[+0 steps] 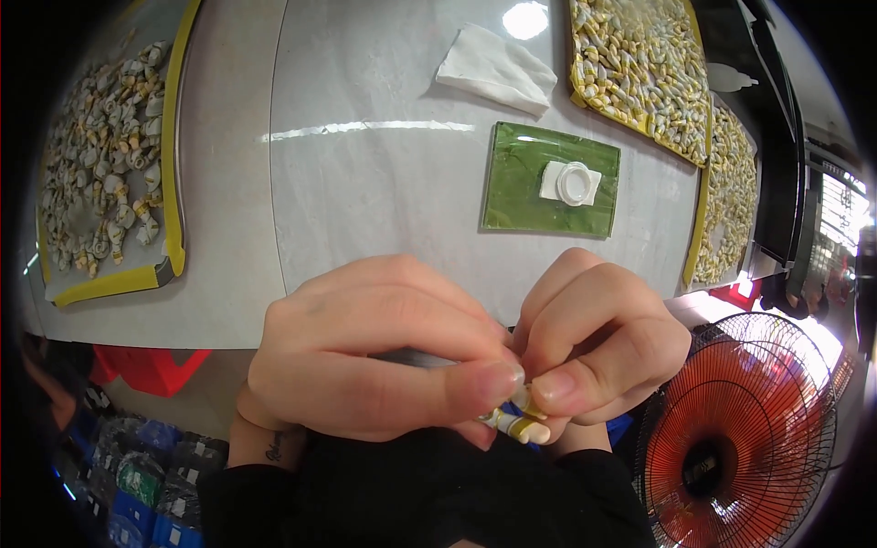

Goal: The person assembles small plastic toy figurines by hand, applying adhesive from a bottle to secure the parts.

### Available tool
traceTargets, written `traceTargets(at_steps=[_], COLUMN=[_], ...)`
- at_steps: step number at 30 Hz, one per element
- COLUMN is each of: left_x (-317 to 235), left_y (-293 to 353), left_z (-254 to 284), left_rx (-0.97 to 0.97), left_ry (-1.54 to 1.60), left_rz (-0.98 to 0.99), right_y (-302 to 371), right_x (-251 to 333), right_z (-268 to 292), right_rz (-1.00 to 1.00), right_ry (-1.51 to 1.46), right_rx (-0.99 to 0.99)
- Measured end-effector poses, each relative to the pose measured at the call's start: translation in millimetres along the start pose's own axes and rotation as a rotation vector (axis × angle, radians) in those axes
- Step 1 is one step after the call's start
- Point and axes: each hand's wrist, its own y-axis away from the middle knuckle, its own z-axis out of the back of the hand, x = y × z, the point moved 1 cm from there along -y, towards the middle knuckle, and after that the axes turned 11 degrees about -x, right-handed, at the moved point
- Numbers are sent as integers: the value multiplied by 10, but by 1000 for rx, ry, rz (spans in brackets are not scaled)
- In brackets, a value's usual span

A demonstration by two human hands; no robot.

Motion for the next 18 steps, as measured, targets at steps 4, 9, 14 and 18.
traceTargets(at_steps=[4, 9, 14, 18], left_x=[-9, -16, -34, -46], left_y=[-13, 4, -15, -2], left_z=[7, -13, -14, -15], left_rx=[51, 20, 33, 36], left_ry=[-28, -32, -87, -124], left_rz=[-48, -40, -7, -28], right_y=[38, 66, 116, 125], right_x=[19, 28, 19, 32], right_z=[-6, -13, -16, -20], right_rz=[-33, -102, -115, -112], right_ry=[-17, -31, -16, -28], right_rx=[-26, -39, -72, -58])
